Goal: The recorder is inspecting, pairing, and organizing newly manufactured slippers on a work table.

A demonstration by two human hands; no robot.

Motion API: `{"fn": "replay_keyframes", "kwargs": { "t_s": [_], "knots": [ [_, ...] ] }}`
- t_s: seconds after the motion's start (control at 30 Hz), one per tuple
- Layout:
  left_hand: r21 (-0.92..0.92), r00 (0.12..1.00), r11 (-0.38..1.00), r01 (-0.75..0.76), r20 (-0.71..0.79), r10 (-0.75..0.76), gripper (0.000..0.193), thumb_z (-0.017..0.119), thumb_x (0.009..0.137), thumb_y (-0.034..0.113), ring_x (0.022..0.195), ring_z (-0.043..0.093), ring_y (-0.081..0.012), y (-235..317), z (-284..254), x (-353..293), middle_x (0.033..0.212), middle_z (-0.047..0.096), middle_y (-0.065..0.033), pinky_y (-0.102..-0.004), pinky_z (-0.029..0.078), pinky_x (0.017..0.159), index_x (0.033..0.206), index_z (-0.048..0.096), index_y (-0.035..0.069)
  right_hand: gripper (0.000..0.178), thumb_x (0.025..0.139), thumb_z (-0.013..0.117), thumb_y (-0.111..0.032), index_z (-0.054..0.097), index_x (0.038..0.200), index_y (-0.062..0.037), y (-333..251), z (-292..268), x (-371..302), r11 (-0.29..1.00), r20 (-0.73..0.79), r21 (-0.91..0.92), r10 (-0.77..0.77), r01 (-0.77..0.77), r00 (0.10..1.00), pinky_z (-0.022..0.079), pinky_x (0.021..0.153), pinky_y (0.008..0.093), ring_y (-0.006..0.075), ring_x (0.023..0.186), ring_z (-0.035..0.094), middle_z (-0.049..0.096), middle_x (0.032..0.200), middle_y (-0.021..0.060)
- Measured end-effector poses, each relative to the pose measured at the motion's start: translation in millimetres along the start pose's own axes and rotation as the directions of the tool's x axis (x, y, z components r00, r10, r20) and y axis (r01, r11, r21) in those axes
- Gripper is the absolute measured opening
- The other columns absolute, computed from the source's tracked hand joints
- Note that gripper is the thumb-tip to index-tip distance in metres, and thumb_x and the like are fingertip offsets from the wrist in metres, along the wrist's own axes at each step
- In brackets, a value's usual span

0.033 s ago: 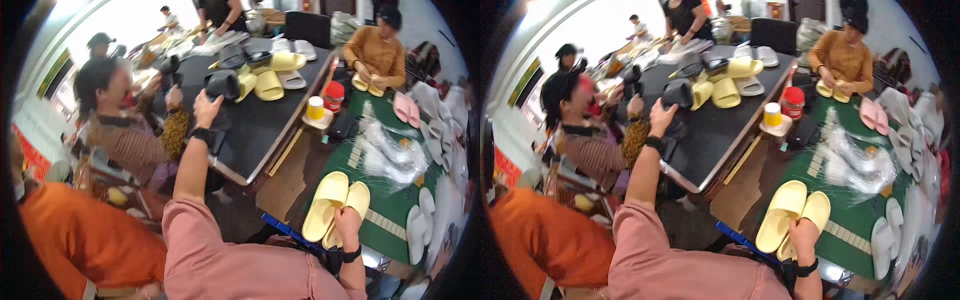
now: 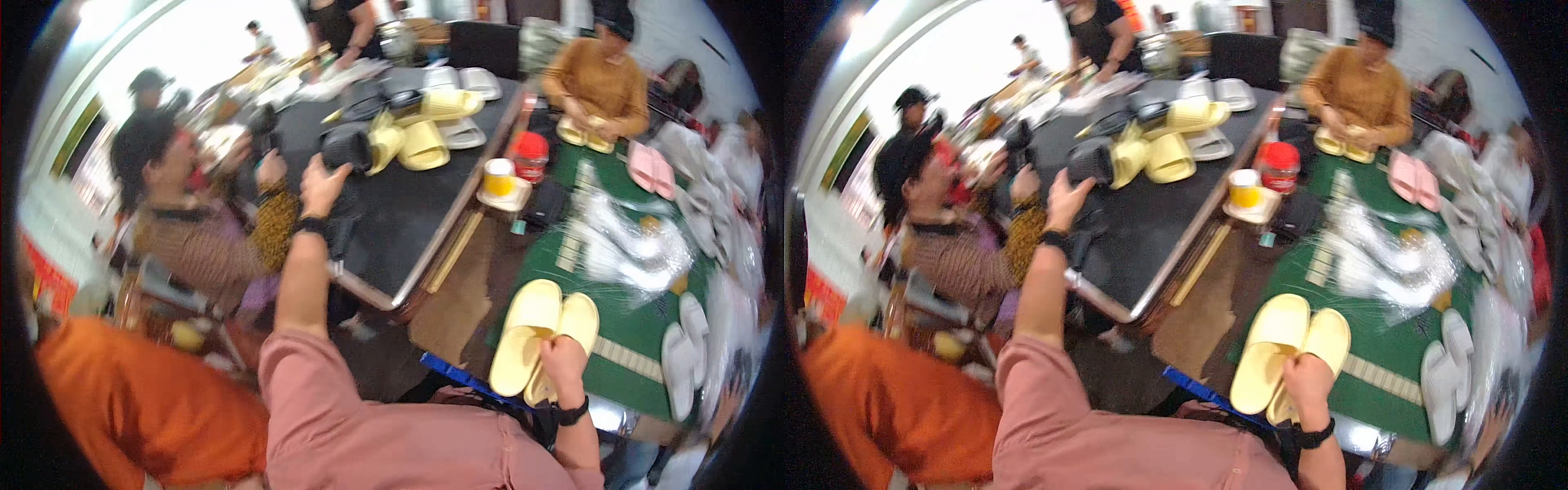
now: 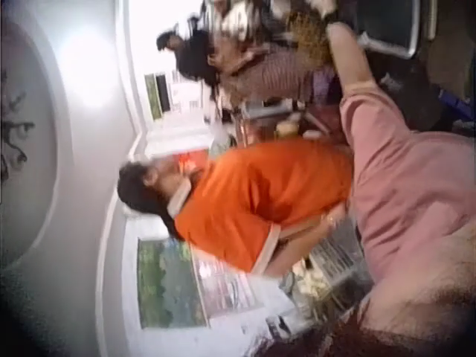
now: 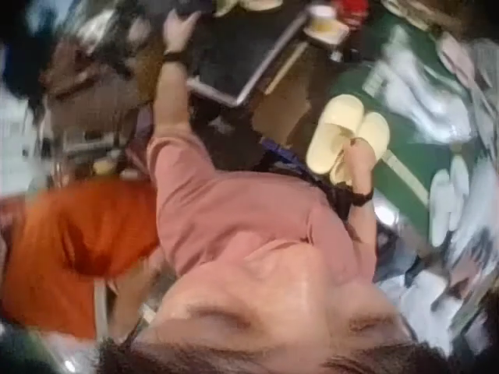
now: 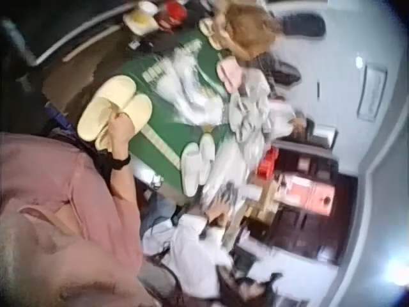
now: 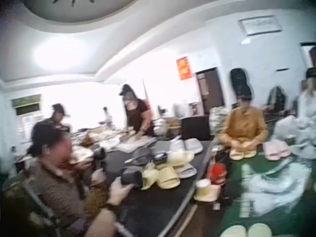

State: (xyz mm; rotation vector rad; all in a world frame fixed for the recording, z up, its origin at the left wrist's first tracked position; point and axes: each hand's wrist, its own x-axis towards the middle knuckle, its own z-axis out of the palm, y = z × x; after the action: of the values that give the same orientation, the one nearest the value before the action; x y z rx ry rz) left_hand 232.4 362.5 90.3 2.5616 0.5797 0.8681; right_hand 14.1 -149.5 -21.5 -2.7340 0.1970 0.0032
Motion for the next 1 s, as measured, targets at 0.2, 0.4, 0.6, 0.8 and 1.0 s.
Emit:
{"fn": "replay_keyframes", "kwargs": {
  "t_s": [0.2,0.4,0.6,0.8,1.0],
  "knots": [
    [-0.440,0.860,0.889,-0.125,0.398,0.319,0.057,0.067,0.087,0.032,0.092,0.056,-0.0179,-31.8,-4.0,31.6,0.107,0.063,-0.0100,-0.0292,0.044,0.084,0.128,0.049,-0.004,0.039,0.078,0.057,-0.036,0.066,0.062,-0.0009,26.9,-32.2,-23.1,0.987,-0.126,0.120,0.125,-0.110,0.984,0.049,0.057,0.0481,0.0410,0.056,0.060,0.060,0.061,0.0222],
    [-0.624,0.758,0.754,0.205,0.588,0.280,0.027,0.066,0.091,0.025,0.069,0.051,-0.0079,-44.8,11.3,21.5,0.082,0.056,0.0031,-0.0263,0.042,0.063,0.102,0.059,0.002,0.038,0.088,0.054,-0.034,0.067,0.077,-0.0010,132.0,-133.9,-9.2,0.906,-0.491,0.072,0.396,-0.417,0.776,0.050,0.065,0.0472,0.0403,0.071,0.063,0.065,0.074,0.0218],
    [-0.706,0.568,0.534,0.465,0.700,0.432,0.015,0.062,0.093,0.012,0.070,0.048,-0.0090,-14.9,-12.2,-21.0,0.083,0.050,0.0031,-0.0225,0.040,0.065,0.105,0.054,0.008,0.040,0.089,0.057,-0.035,0.060,0.073,0.0012,177.6,-164.7,-8.6,0.917,-0.681,0.296,0.398,-0.266,0.614,0.046,0.057,0.0429,0.0376,0.064,0.061,0.061,0.067,0.0208],
    [-0.763,0.707,0.420,0.492,0.632,0.319,0.011,0.055,0.093,0.006,0.068,0.048,-0.0097,74.3,-49.4,-130.3,0.077,0.049,0.0008,-0.0231,0.039,0.059,0.084,0.050,0.009,0.027,0.086,0.064,-0.024,0.061,0.076,0.0004,108.5,-86.7,-19.0,0.892,-0.326,0.450,0.208,-0.042,0.922,0.044,0.055,0.0353,0.0252,0.055,0.056,0.059,0.065,0.0158],
    [-0.480,0.437,-0.018,0.877,0.782,0.444,0.017,0.058,0.090,0.008,0.102,0.061,-0.0248,148.1,-49.3,-242.1,0.108,0.061,-0.0156,-0.0334,0.049,0.092,0.103,0.052,0.000,0.052,0.076,0.074,-0.009,0.053,0.123,0.0005,54.8,-41.3,-33.7,0.622,0.256,0.775,-0.153,-0.109,0.954,0.047,0.064,0.0264,0.0094,0.068,0.058,0.064,0.075,0.0047]
  ]
}}
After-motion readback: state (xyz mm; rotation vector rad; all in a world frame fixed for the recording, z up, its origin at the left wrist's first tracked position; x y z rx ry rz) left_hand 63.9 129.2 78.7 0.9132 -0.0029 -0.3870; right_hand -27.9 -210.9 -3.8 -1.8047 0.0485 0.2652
